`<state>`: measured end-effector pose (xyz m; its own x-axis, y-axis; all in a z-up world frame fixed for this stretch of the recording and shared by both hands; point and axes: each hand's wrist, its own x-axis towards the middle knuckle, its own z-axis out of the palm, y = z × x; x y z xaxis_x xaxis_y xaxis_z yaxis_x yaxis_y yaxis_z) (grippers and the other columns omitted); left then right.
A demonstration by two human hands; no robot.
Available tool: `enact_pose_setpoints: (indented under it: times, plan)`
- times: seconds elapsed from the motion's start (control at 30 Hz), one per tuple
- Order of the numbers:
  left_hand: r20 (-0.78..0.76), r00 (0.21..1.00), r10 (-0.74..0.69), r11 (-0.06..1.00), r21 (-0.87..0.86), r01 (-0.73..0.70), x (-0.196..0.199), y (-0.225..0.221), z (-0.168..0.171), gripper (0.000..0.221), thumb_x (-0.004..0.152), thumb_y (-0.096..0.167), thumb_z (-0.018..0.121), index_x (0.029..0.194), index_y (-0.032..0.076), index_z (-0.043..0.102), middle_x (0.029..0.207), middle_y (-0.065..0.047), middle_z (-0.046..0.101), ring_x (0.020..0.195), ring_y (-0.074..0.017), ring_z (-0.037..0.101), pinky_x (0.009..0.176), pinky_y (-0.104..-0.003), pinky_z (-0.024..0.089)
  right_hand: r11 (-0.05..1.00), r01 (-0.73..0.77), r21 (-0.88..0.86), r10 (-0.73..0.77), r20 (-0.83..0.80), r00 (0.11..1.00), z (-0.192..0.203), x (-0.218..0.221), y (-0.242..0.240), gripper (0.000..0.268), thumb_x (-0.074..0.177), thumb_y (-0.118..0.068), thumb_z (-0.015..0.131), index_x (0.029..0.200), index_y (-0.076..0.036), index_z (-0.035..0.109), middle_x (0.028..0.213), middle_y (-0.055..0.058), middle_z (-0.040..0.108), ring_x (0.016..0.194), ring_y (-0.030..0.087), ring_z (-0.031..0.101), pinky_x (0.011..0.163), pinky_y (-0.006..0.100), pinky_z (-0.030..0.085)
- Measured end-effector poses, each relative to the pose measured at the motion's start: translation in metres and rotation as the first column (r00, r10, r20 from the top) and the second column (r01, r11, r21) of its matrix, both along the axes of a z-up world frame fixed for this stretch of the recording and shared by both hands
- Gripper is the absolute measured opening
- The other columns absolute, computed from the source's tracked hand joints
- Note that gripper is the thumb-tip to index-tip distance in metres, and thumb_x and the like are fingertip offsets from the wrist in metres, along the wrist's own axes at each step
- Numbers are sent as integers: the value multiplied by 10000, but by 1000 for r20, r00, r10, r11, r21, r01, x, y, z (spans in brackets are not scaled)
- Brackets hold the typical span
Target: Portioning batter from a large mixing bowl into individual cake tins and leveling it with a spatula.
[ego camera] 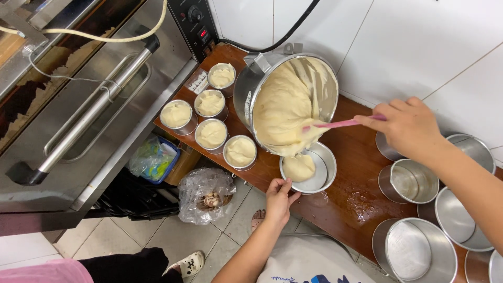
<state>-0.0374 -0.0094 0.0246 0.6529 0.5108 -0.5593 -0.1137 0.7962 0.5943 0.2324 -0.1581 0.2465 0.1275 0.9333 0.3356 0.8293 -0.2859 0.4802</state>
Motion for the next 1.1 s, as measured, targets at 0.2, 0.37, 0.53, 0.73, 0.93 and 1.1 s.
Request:
enact_pose_setpoints:
  times: [0.2, 0.37, 0.53, 0.73, 0.93, 1.1]
  plan:
    - [-6, 1000, 23, 1000, -17, -23, 4, -4, -4, 208, 1019, 160, 646, 878, 58, 533, 907, -49, 508, 835, -161, 526, 965, -492, 577, 986, 161, 50, -145, -241, 960, -66, 46, 10, 441, 914, -114, 651, 1257, -374, 749, 967, -123, 659, 757, 152, 640, 672, 286, 489]
    - [-89, 995, 48, 999, 16, -47, 9, -8, 13, 199, 1023, 176, 657, 899, 76, 537, 962, -36, 458, 923, -168, 466, 925, -502, 602, 918, 248, -309, -381, -522, 763, -82, 44, 42, 331, 1059, -343, 478, 1264, -473, 703, 923, -119, 729, 840, 173, 720, 701, 314, 552]
    - [-175, 981, 79, 997, 38, -73, 11, -6, 25, 210, 1026, 195, 667, 901, 90, 535, 989, -27, 395, 1000, -176, 403, 928, -549, 619, 951, 81, -298, -297, -808, 508, -101, 59, 32, 260, 984, -312, 611, 1180, -378, 769, 829, 23, 795, 901, 274, 767, 812, 418, 590]
    - [-28, 997, 67, 998, -2, -67, 0, 8, -12, 194, 1027, 154, 635, 891, 68, 528, 928, -46, 497, 839, -171, 532, 870, -449, 600, 930, 121, -347, -363, -917, 163, -102, 46, -1, 319, 913, -111, 678, 1194, -171, 816, 750, -9, 811, 592, 154, 591, 578, 282, 462]
    - [-9, 1000, 18, 998, 58, -18, -2, 15, -18, 186, 1029, 163, 631, 913, 52, 536, 933, -53, 502, 829, -170, 529, 849, -431, 603, 952, 156, -263, -304, -860, 409, -88, 7, -41, 339, 918, -205, 666, 1200, -346, 791, 800, -90, 744, 517, 124, 549, 546, 267, 458]
    - [-4, 1000, -1, 998, 61, 1, -4, 18, -16, 182, 1031, 149, 621, 908, 48, 532, 945, -58, 506, 845, -174, 525, 868, -434, 597, 997, 56, 49, -10, -658, 753, -76, -24, -59, 548, 777, -29, 682, 1228, -334, 750, 963, -84, 695, 750, 165, 625, 688, 304, 513]
